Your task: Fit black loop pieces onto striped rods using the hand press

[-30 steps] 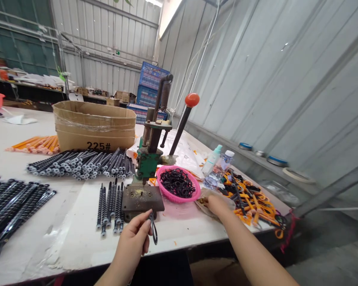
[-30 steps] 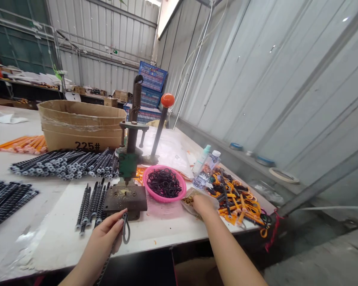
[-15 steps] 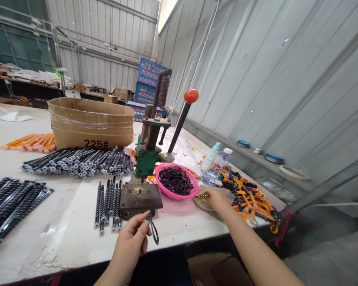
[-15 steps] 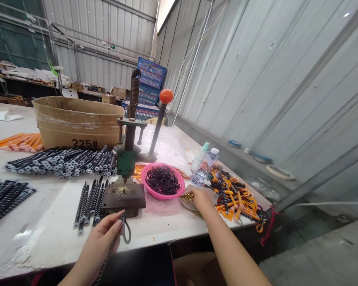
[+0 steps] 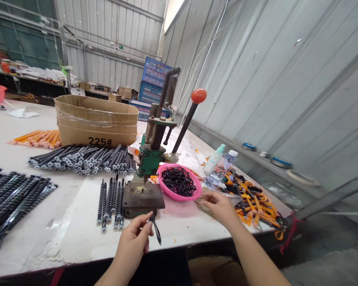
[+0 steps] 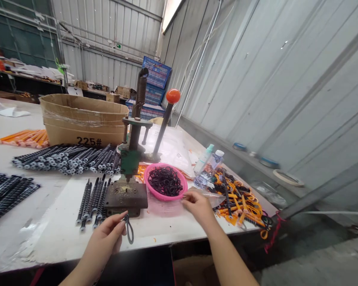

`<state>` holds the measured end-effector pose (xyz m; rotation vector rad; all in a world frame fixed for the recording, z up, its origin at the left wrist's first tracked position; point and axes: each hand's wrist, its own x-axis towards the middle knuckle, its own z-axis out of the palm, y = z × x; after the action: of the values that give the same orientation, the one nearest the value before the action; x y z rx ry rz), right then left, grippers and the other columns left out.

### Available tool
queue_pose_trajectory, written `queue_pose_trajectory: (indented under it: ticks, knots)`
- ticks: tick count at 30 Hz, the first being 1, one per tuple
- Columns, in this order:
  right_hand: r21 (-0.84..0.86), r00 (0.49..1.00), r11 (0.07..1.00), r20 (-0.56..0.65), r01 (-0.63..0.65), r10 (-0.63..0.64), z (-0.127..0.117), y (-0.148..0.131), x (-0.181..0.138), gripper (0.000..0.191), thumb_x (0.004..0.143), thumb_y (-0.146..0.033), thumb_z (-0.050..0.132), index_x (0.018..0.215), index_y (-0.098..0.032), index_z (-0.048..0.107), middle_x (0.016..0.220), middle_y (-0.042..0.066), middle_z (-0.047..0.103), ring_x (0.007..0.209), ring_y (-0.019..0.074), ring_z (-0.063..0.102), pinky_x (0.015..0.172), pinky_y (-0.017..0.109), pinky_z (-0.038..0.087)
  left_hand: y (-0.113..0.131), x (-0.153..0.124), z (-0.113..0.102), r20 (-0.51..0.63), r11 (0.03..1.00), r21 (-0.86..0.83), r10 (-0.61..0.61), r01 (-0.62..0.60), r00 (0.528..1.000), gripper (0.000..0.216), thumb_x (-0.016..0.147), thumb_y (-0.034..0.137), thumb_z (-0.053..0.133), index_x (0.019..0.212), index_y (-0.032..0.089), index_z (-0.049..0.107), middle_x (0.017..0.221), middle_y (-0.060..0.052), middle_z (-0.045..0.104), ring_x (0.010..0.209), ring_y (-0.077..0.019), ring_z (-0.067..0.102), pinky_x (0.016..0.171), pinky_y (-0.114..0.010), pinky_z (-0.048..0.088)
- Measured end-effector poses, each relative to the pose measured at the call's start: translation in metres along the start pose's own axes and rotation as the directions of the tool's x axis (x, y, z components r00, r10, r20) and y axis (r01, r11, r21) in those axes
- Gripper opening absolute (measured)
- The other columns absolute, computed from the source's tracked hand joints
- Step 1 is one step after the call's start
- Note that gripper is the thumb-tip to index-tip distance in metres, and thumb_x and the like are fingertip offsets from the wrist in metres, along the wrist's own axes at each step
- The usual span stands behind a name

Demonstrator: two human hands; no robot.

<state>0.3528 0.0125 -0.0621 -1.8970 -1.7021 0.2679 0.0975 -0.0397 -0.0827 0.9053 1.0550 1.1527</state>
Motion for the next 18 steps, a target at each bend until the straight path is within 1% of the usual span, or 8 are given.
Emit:
queue_pose_trajectory:
  ticks: [2,4,5,6,8,11,15,18]
  knots:
    - [0.229,0.991,0.965,-0.032,0.131,-0.127,0.007,-0.032,-0.024,0.011,0.059,-0.018,0.058,0.070,-0.016,0.060,0.064,0.002,0.061,0.059,0.0134,0.057,0.055,0.024,0.048,-0.001,0.000,0.002,-0.022,0.998,0.056,0.021,-0.020,1.000,0.036,0.060,0.037,0.056,0.089,0.015,0.059,0.051,0.005,0.048,0.029,-0.0030,0.034,0.030,-0.018,0.025]
    - [0.441,0.953,0.846,-0.113,0.300,-0.280,0.016,-0.066,-0.047,0.003,0.058,-0.017,0.061,0.060,-0.018,0.059,0.061,0.001,0.061,0.058,0.0135,0.057,0.055,0.025,0.048,-0.001,0.001,0.004,-0.037,0.989,0.135,0.063,-0.058,0.997,0.034,0.060,0.035,0.056,0.088,0.016,0.061,0.052,0.004,0.051,0.032,-0.0050,0.037,0.032,-0.019,0.029]
    - [0.503,0.930,0.784,-0.151,0.364,-0.335,0.021,-0.081,-0.057,0.003,0.059,-0.016,0.060,0.059,-0.019,0.059,0.062,0.001,0.060,0.060,0.0136,0.057,0.057,0.025,0.048,-0.002,0.001,0.004,-0.042,0.980,0.180,0.094,-0.085,0.995,0.032,0.060,0.034,0.056,0.087,0.017,0.062,0.054,0.002,0.053,0.035,-0.0066,0.040,0.035,-0.020,0.033]
    - [0.531,0.913,0.746,-0.176,0.402,-0.367,0.026,-0.094,-0.065,0.005,0.061,-0.014,0.059,0.060,-0.019,0.059,0.064,0.002,0.060,0.062,0.0134,0.057,0.058,0.025,0.048,-0.002,0.001,0.003,-0.043,0.966,0.228,0.132,-0.119,0.990,0.030,0.061,0.033,0.056,0.086,0.019,0.063,0.057,0.001,0.057,0.040,-0.0086,0.044,0.039,-0.022,0.037]
    - [0.557,0.907,0.719,-0.196,0.415,-0.372,0.036,-0.111,-0.075,0.009,0.064,-0.011,0.055,0.064,-0.020,0.059,0.067,0.002,0.059,0.065,0.0129,0.056,0.059,0.025,0.048,-0.003,0.000,0.001,-0.036,0.928,0.320,0.216,-0.194,0.976,0.025,0.062,0.031,0.055,0.084,0.022,0.064,0.069,-0.002,0.063,0.054,-0.0133,0.053,0.053,-0.025,0.044]
    - [0.572,0.927,0.731,-0.191,0.373,-0.323,0.050,-0.119,-0.080,0.009,0.063,-0.010,0.056,0.064,-0.019,0.057,0.064,0.001,0.055,0.061,0.0116,0.053,0.053,0.022,0.046,-0.003,-0.002,-0.004,-0.010,0.864,0.419,0.313,-0.280,0.950,0.022,0.065,0.028,0.054,0.084,0.025,0.064,0.084,-0.004,0.065,0.077,-0.0180,0.057,0.073,-0.030,0.043]
    - [0.567,0.934,0.743,-0.235,0.356,-0.268,0.059,-0.118,-0.081,0.009,0.062,-0.011,0.057,0.066,-0.018,0.057,0.060,0.000,0.054,0.057,0.0111,0.052,0.050,0.021,0.045,0.000,-0.006,-0.006,0.023,0.819,0.468,0.364,-0.332,0.931,0.022,0.067,0.026,0.052,0.086,0.026,0.064,0.088,-0.004,0.065,0.082,-0.0196,0.057,0.077,-0.033,0.042]
    - [0.553,0.917,0.733,-0.277,0.397,-0.287,0.060,-0.120,-0.083,0.008,0.064,-0.012,0.057,0.068,-0.019,0.056,0.060,0.000,0.054,0.057,0.0111,0.051,0.051,0.022,0.044,0.000,-0.008,-0.006,0.041,0.808,0.473,0.377,-0.350,0.925,0.022,0.068,0.025,0.051,0.087,0.027,0.063,0.089,-0.004,0.065,0.084,-0.0196,0.057,0.078,-0.032,0.042]
